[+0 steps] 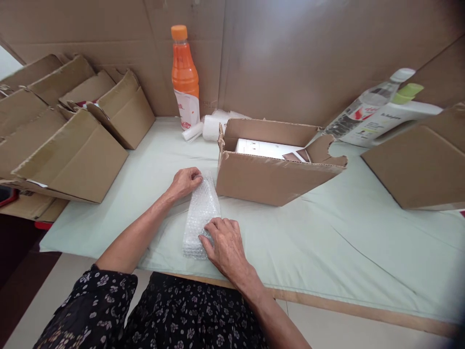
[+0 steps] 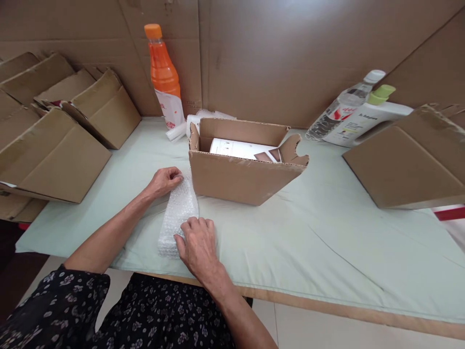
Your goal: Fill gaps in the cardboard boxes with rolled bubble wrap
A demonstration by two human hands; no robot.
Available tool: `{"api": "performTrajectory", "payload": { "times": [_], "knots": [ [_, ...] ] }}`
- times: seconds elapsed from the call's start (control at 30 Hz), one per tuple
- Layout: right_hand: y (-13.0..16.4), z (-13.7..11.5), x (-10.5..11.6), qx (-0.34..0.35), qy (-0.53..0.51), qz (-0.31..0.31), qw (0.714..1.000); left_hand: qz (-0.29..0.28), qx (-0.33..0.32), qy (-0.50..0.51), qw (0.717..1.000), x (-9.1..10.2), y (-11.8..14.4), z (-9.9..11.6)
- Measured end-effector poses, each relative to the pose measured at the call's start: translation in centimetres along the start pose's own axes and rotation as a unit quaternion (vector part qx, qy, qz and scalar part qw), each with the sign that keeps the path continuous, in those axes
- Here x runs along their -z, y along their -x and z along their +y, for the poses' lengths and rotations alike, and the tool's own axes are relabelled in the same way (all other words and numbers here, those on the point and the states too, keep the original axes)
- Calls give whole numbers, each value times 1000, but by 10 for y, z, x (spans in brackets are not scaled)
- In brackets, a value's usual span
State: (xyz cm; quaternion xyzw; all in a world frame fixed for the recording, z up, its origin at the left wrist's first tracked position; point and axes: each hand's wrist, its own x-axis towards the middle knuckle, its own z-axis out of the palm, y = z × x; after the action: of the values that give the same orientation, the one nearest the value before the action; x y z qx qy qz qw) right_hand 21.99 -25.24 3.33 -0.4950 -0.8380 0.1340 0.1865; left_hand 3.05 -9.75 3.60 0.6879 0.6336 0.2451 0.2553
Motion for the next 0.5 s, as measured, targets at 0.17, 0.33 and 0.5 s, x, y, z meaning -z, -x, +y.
{"api": "performTrajectory", "payload": {
  "times": [0.17,0.33,0.5],
  "knots": [
    [-1,-3,-6,-10,13,17,1000,8,0,12,1000,-1,3,0],
    [-2,-5,-13,-8,10,31,999,13,0,25,1000,-1,3,0],
    [-1,-6,-13,-13,-8,39,999,18,1,39,999,-2,5,-1]
  ]
}}
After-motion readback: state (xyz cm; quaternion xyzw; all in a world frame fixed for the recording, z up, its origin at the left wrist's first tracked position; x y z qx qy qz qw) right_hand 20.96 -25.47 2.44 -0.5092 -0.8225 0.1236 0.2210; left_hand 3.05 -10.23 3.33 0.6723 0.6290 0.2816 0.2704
